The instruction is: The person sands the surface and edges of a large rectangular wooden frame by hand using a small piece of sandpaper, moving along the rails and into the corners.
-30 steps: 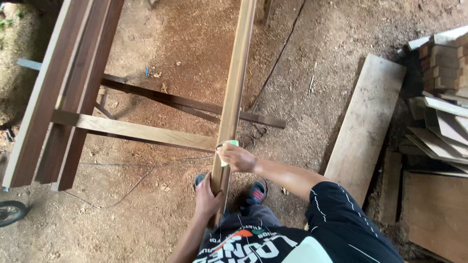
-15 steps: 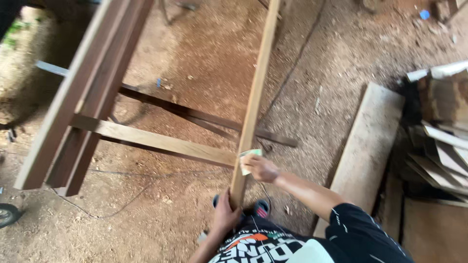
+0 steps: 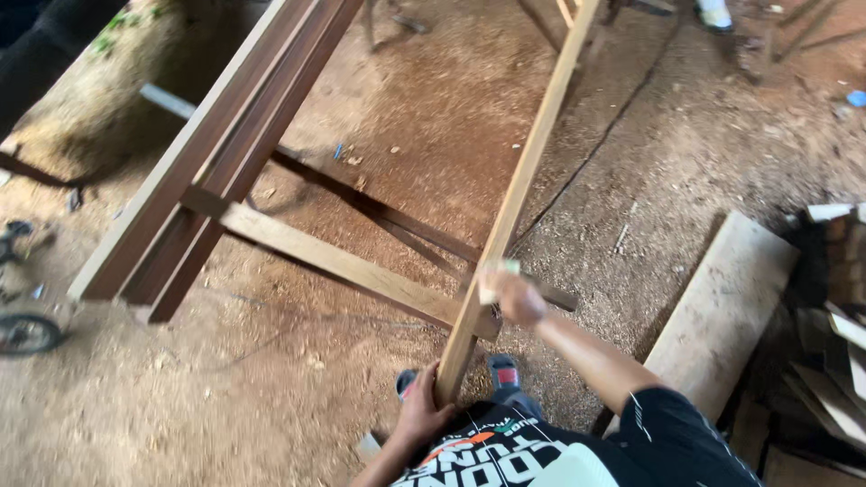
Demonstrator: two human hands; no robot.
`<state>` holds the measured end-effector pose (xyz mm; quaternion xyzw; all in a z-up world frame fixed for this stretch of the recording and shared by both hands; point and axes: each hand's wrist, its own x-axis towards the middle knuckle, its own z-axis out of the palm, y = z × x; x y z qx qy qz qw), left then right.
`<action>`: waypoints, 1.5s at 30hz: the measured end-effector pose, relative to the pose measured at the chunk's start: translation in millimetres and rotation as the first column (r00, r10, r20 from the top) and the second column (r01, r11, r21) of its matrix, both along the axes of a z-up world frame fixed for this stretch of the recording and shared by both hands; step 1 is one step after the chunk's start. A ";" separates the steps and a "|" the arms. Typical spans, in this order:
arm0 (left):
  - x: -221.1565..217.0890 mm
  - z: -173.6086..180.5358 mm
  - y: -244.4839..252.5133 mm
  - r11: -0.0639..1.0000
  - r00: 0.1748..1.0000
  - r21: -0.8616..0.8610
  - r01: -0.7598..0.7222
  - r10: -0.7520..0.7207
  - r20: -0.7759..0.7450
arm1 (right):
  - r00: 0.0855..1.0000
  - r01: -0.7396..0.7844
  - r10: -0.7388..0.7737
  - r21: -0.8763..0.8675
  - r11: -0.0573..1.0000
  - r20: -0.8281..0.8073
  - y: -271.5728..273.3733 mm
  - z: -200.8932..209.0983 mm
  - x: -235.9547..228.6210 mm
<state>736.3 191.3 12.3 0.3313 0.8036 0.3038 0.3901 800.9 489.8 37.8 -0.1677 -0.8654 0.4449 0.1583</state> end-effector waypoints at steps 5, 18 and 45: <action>13.2 -4.0 -7.8 0.989 0.896 -0.145 0.004 -0.068 -0.438 | 0.967 0.076 -0.144 -0.303 0.950 -0.209 -1.8 -11.9 -15.2; 63.3 -77.2 -59.6 0.767 0.604 0.037 -0.640 0.533 -0.592 | 0.909 -0.259 0.379 0.481 0.838 -0.172 4.8 -31.0 7.5; 128.4 -64.2 -128.5 0.584 0.554 0.144 -0.799 0.808 -0.201 | 0.675 -0.548 0.721 0.547 0.633 -0.159 -157.0 -41.1 35.0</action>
